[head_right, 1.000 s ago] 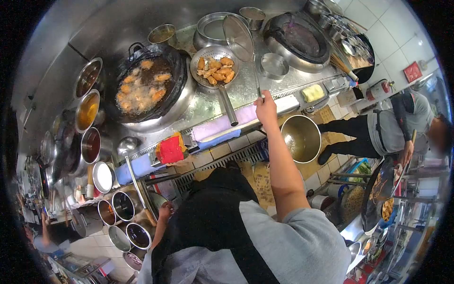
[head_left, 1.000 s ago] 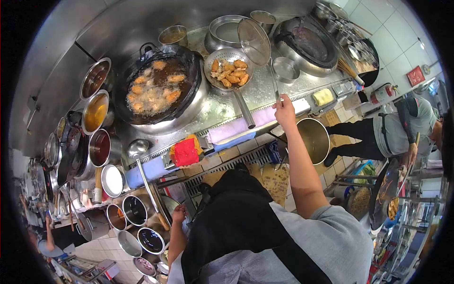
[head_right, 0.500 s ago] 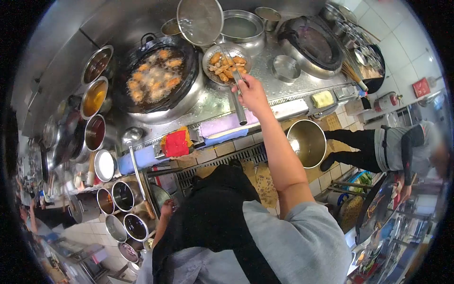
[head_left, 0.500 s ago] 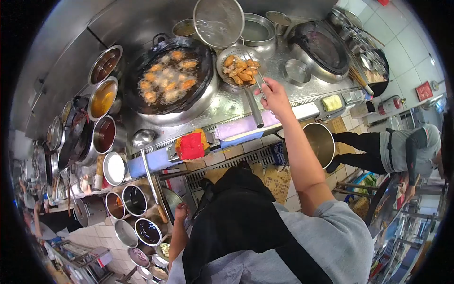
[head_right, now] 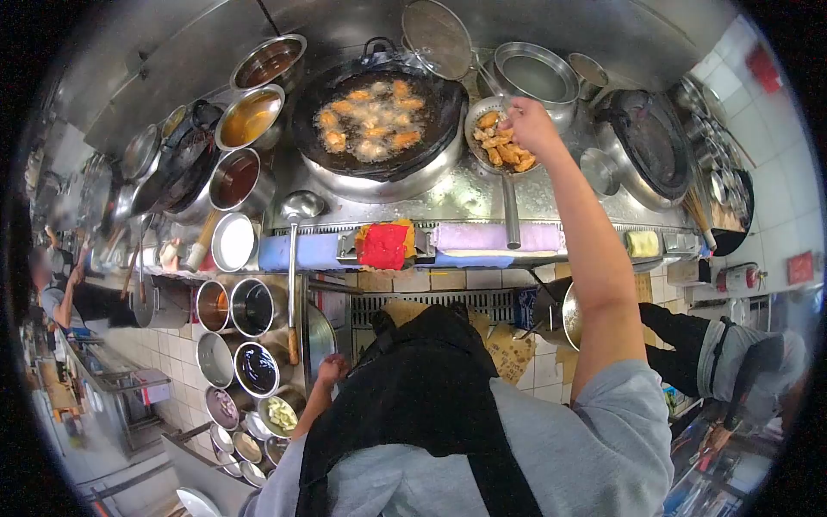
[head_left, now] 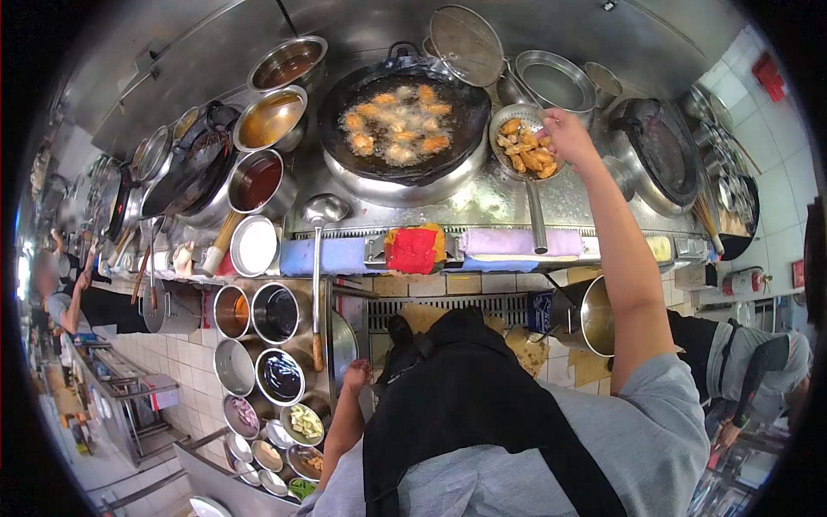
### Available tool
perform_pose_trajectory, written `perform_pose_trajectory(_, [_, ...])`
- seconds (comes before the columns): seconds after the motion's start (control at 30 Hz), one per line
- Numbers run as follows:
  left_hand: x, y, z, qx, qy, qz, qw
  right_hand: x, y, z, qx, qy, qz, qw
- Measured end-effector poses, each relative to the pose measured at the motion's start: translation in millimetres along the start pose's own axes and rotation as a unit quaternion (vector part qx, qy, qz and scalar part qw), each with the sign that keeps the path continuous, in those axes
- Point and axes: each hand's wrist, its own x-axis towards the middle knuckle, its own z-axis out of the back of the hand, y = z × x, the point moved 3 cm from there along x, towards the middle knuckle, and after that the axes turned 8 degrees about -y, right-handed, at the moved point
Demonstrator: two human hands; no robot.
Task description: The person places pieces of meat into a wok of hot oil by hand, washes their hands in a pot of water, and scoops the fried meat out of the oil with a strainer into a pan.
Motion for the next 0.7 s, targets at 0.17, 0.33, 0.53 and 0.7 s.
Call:
perform_pose_trajectory(0.17, [-7.4,17.4,3.8,0.003,0.004,0.007,1.0,9.5,4.1,-3.7,-0.005,0.031,-0.023,0.999])
perform_pose_trajectory(0.33, [34.9,48.3,11.5,0.203,0.061,-0.2,0.957,22.2,-13.3,-19.3,-0.022,0.086,-0.052,0.995])
perform_pose_trajectory(0.53, [4.4,4.8,9.2,-0.119,-0.004,-0.004,0.993,-4.9,-22.6,-35.4,0.037,0.25,-0.179,0.951])
perform_pose_trajectory(0.7, [-2.8,28.2,18.2,-0.041,-0.041,-0.008,0.998,-27.8,-39.3,-103.8,0.184,0.297,-0.228,0.909])
